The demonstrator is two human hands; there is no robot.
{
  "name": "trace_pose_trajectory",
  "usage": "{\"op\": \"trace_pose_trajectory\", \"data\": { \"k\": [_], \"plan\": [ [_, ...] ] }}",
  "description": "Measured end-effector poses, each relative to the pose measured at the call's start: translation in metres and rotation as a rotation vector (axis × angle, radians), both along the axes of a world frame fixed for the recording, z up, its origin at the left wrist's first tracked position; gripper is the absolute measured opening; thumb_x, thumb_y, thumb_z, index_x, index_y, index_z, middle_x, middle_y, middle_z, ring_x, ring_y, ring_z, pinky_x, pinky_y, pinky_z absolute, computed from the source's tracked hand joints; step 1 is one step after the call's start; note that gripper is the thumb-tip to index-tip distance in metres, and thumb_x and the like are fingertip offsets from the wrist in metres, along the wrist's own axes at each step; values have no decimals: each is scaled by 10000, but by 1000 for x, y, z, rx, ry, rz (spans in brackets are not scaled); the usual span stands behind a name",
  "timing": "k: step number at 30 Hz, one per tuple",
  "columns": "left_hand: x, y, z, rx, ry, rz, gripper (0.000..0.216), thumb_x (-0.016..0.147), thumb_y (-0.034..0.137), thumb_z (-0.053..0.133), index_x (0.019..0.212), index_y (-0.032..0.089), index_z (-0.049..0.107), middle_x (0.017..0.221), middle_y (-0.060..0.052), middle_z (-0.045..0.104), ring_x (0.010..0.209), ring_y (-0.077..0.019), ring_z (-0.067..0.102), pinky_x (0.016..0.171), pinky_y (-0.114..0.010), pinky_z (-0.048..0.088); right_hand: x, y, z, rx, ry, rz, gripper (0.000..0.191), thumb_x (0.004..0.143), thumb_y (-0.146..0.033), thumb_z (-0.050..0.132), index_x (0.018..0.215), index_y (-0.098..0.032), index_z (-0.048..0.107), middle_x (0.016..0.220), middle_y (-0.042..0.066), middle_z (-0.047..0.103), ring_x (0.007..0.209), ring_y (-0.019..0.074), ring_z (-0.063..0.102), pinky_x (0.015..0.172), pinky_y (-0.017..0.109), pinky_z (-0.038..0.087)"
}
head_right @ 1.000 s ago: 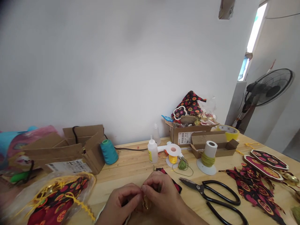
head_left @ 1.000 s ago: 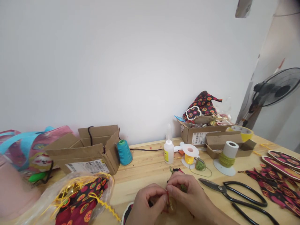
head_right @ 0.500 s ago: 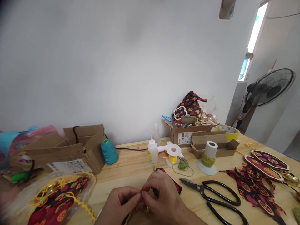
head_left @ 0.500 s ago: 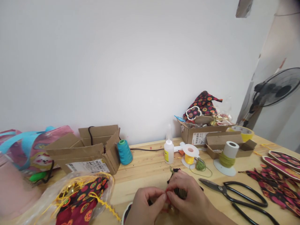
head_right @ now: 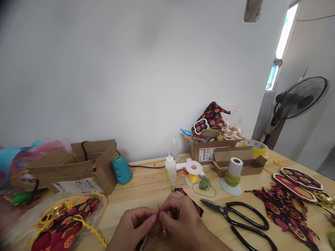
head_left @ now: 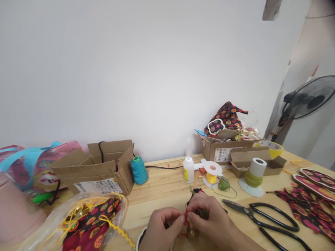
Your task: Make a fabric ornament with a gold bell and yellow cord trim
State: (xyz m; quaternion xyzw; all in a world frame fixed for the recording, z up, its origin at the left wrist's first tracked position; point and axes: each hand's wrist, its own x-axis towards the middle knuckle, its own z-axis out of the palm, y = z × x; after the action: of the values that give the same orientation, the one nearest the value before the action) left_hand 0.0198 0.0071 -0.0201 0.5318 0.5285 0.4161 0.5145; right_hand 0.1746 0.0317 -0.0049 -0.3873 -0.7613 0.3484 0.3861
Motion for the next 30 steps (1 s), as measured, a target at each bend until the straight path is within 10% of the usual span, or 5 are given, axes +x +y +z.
{"op": "trace_pose_trajectory", "data": {
  "k": [30],
  "plan": [
    [3,-3,10,40,39,-5,250,658,354,568,616,122,651,558,-32,603,540,-144,522,527,-239,424,-3,-1,0,1,-6,-6,127,648,-97,536,609,-180,624,636,7,599,667,140,536,611,251,398]
  ]
}}
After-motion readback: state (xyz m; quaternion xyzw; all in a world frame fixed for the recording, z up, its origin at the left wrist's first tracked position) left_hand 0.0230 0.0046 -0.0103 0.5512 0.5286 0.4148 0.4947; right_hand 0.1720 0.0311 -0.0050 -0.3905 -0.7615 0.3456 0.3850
